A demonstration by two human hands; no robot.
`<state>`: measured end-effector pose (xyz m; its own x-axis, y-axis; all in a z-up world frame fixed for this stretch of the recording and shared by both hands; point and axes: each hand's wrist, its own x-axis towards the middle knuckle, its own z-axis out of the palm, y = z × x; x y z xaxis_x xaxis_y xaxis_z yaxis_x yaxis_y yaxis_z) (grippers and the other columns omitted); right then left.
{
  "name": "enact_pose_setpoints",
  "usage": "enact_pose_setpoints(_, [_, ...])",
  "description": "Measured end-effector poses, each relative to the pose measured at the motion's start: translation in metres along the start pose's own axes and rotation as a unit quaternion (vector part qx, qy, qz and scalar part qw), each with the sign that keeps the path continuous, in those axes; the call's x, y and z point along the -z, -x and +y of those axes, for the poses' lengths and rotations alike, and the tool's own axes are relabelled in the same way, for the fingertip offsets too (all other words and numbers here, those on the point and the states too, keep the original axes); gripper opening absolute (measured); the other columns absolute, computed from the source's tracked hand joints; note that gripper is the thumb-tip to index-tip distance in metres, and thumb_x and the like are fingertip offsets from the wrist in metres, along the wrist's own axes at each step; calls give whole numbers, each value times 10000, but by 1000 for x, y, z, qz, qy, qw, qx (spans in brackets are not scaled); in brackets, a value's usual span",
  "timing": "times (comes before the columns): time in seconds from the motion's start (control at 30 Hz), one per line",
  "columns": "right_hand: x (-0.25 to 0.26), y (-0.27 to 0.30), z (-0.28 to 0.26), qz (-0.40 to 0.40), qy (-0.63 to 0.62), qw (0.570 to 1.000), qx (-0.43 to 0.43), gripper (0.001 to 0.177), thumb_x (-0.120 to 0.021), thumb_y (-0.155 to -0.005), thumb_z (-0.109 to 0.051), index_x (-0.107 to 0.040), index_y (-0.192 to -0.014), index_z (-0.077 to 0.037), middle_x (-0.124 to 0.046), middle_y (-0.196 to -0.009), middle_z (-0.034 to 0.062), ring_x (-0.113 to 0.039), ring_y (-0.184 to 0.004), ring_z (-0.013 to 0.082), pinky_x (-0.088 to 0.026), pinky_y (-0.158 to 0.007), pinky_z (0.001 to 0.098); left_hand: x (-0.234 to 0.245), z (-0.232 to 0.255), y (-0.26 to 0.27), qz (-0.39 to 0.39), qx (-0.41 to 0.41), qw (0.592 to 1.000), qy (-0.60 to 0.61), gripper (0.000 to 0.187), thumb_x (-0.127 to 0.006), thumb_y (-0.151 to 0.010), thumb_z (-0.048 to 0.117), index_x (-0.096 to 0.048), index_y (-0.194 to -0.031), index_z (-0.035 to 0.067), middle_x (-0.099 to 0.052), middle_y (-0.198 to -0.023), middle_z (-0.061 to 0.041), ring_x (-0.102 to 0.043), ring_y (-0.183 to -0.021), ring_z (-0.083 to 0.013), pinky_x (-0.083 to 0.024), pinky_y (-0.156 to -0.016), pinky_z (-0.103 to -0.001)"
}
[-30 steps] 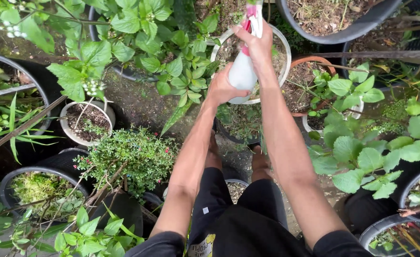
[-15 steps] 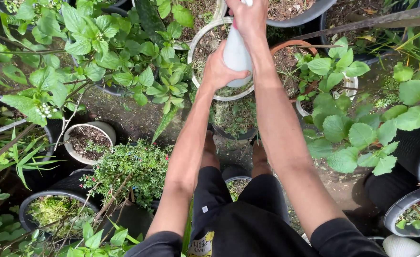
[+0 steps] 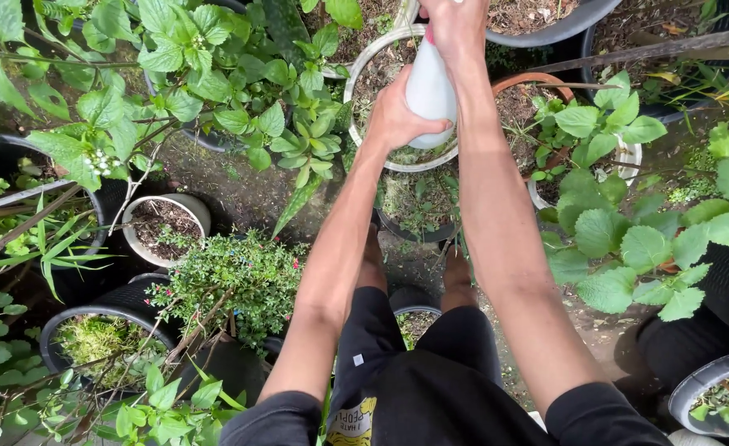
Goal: A person uses a hand-held spray bottle to mist or water a large collection of potted plants in a garden.
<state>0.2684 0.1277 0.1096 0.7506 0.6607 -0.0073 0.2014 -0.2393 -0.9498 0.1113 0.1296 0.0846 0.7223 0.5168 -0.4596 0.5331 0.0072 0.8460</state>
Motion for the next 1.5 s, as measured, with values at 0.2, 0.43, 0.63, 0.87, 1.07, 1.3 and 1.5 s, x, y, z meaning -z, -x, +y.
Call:
enact_pose_setpoints(0.2, [5,18,11,-14,7,998,-55,423,-827,-801,-241,-546,-1105,-155,-614,-1088,59,-586,-983,219,-486,-833,397,-10,-2,16,-5,24,1000,-1,944,-911,-529,455,-512,-1334,166,-710,-1240,-87,-703,-1083,-281,-633,-835,-469])
enact_pose_setpoints(0.43, [-23,74,53,-134,134,972,-138,162,-775,-904,-200,-636,-920,-119,-672,-796,-1,-617,-645,113,-598,-653,300,-45,-52,69,25,103,992,64,894,-911,-557,414,-514,-1311,144,-700,-1181,-119,-674,-1040,-295,-619,-765,-426])
enact_pose_setpoints(0.63, [-14,104,7,-251,68,911,-320,503,-814,-851,-328,-584,-1266,-160,-598,-1008,-46,-524,-769,66,-469,-725,249,-52,-56,101,-2,198,975,100,921,-887,-509,423,-552,-1318,138,-712,-1214,-98,-668,-1103,-249,-592,-863,-388])
enact_pose_setpoints(0.87, [-15,124,48,-238,15,945,-222,267,-777,-891,-48,-544,-804,-146,-538,-722,-31,-495,-615,87,-501,-671,293,-64,-70,110,1,189,981,42,851,-879,-547,488,-503,-1241,169,-706,-1203,-105,-664,-1082,-312,-556,-751,-449])
enact_pose_setpoints(1.07, [-17,142,13,-295,9,955,-8,143,-709,-976,-15,-575,-1023,-22,-606,-828,43,-561,-641,144,-507,-565,274,-72,-57,127,84,194,972,101,931,-899,-514,455,-522,-1314,164,-725,-1169,-81,-684,-1031,-269,-594,-755,-411])
enact_pose_setpoints(1.3, [-57,178,-1,-418,89,904,31,326,-789,-886,-246,-583,-1073,-75,-625,-873,33,-582,-666,116,-507,-560,271,-65,-47,163,206,214,932,209,795,-860,-558,312,-577,-1263,76,-749,-1114,-144,-729,-986,-272,-617,-799,-399])
enact_pose_setpoints(1.5, [-2,168,-51,-270,13,963,9,365,-814,-912,-266,-557,-1112,-102,-628,-923,16,-652,-770,114,-598,-703,294,-29,-25,157,101,113,986,65,741,-874,-519,431,-644,-1163,146,-779,-1010,-96,-739,-856,-232,-588,-665,-385])
